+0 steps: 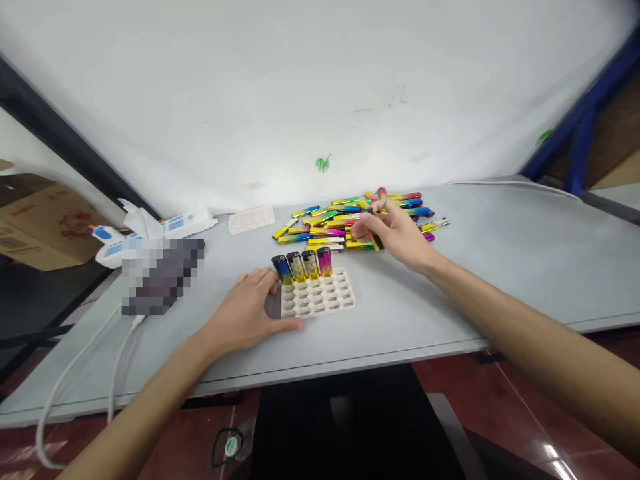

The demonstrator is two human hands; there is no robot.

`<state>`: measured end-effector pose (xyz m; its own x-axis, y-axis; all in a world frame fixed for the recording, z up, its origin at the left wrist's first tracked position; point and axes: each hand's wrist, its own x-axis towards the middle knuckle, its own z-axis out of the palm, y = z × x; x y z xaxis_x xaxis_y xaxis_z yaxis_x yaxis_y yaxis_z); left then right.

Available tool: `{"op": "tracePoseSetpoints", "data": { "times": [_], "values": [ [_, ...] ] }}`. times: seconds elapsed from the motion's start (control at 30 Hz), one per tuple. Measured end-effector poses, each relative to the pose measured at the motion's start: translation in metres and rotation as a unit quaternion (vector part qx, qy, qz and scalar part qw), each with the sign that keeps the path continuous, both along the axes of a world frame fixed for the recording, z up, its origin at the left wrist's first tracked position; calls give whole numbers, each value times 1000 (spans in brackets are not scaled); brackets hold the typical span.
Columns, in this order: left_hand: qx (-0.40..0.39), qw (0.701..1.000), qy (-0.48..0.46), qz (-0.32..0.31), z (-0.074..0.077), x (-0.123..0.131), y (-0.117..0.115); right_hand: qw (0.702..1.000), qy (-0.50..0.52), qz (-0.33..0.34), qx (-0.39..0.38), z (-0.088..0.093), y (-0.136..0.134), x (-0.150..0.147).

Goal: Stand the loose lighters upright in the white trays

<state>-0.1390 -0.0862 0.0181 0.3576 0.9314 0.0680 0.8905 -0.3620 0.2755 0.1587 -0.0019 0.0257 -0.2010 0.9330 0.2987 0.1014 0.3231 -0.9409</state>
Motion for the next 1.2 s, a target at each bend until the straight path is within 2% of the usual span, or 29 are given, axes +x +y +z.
{"op": "tracePoseSetpoints", "data": {
  "times": [0.07,0.2,0.3,0.4,0.53,0.63,0.83,1.2],
  "values": [
    [6,1000,-8,-17,-1,-2,2,997,57,22,-36,2,0,0],
    [36,994,-94,-50,-5,-13,10,993,68,33,-93,6,-2,-3],
    [76,983,-167,0,-6,-19,26,982,70,46,-166,9,-3,-3],
    [105,972,-200,60,-7,-16,53,975,64,47,-208,12,-4,-3],
    [168,970,-155,77,-9,-6,93,968,65,57,-237,11,-5,-2],
    [180,975,-104,80,-13,1,110,968,71,73,-230,9,-6,-2],
    [152,987,-37,25,-14,4,106,969,75,80,-221,9,-10,-6],
    [144,989,-9,17,-15,4,103,970,71,69,-224,6,-10,-9]
  ]
}}
